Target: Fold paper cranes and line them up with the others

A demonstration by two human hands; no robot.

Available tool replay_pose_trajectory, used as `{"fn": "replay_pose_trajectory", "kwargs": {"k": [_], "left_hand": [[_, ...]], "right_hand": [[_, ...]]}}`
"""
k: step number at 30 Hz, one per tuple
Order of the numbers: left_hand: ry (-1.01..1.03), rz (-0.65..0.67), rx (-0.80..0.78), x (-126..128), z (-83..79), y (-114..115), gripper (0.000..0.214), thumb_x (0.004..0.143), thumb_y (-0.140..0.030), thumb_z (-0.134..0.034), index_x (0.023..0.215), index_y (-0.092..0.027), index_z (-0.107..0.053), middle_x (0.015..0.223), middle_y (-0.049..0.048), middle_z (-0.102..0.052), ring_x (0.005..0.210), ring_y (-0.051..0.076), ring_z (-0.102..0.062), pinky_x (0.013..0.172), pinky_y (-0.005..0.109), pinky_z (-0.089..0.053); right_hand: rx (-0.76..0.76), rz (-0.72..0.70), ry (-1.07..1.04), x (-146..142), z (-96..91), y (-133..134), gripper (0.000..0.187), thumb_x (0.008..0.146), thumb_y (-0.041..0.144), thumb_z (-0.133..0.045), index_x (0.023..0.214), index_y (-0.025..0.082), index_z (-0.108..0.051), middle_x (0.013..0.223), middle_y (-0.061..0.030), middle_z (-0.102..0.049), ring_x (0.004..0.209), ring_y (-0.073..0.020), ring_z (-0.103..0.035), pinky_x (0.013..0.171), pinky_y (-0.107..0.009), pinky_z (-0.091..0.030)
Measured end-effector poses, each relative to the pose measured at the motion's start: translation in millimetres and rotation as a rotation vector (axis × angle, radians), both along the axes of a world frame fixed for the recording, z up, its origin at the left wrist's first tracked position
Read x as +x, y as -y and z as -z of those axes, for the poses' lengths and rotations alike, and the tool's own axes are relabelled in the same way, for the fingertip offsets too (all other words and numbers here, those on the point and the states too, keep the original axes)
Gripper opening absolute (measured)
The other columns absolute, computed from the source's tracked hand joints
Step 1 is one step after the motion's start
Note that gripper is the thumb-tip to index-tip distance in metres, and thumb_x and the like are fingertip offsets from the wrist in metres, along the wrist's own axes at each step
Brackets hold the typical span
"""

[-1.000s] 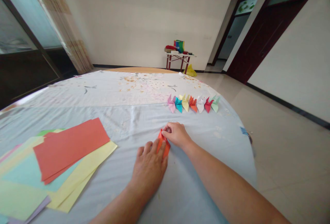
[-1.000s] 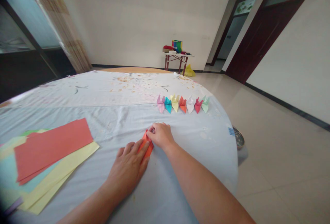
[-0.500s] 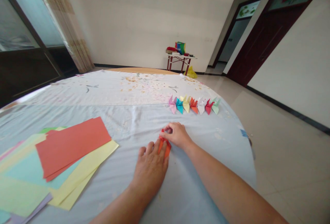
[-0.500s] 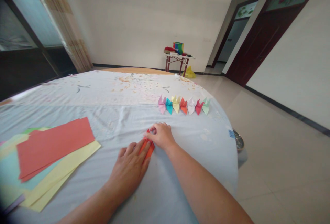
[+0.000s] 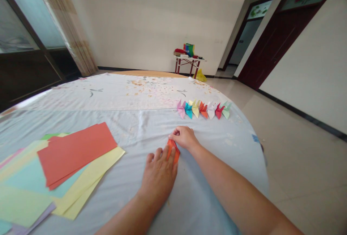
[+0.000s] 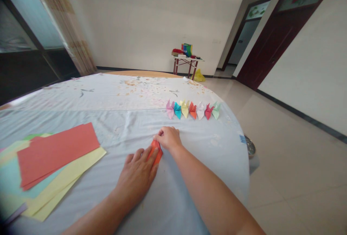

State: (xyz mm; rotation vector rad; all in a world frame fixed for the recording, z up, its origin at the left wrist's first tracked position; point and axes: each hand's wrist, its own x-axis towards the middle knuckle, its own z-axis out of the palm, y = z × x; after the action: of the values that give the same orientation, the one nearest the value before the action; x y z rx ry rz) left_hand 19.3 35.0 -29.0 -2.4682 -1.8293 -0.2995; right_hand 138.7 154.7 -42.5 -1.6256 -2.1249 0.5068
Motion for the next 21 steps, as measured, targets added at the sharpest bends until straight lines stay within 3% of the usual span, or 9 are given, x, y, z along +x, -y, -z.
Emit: {"fn": "replay_pose_trajectory", "kwargs": {"k": [6,11,16,21], "left_hand": [[0.003,-0.004,-0.002,-1.0,1.9,-0.5,0.037,0.088,-0.029,-0.035,0.123,-0.025,-0.048,0.123,0.0073,-0.053,0.103,0.026,-0.046,0.083,0.041,-0.034],[0.021,-0.001,0.012,-0.1,2.8,0.8,0.038,0.088,-0.028,-0.034,0.123,-0.024,-0.048,0.124,0.0067,-0.053,0.105,0.026,-0.045,0.084,0.041,-0.034],[0.065,-0.017,-0.012,-2.5,-3.3,-0.2,0.045,0.087,-0.028,-0.036,0.130,-0.016,-0.040,0.125,0.0096,-0.054,0.104,0.026,-0.048,0.084,0.042,-0.036],[0.005,0.019,-0.065,-5.3,-1.9,11.6,0.047,0.087,-0.035,-0.037,0.128,-0.014,-0.044,0.134,0.0115,-0.046,0.116,0.028,-0.044,0.091,0.044,-0.034]], "right_hand": [[0.046,0.065,0.017,-4.3,1.3,-12.4,0.023,0.072,0.043,-0.061,0.069,0.021,-0.065,0.072,-0.0008,-0.067,0.074,-0.0149,-0.058,0.068,-0.026,-0.036],[0.015,0.010,-0.063,4.2,-1.6,-10.2,0.032,0.078,0.047,-0.053,0.071,0.018,-0.064,0.068,0.0000,-0.066,0.065,-0.0121,-0.057,0.062,-0.023,-0.036],[0.019,-0.077,-0.040,11.1,-1.6,5.2,0.032,0.069,0.051,-0.061,0.071,0.019,-0.064,0.070,-0.0002,-0.065,0.070,-0.0135,-0.056,0.065,-0.024,-0.036],[0.065,-0.081,-0.012,11.1,2.7,9.3,0.033,0.062,0.052,-0.067,0.073,0.020,-0.064,0.073,0.0000,-0.063,0.074,-0.0148,-0.054,0.068,-0.026,-0.034]]}}
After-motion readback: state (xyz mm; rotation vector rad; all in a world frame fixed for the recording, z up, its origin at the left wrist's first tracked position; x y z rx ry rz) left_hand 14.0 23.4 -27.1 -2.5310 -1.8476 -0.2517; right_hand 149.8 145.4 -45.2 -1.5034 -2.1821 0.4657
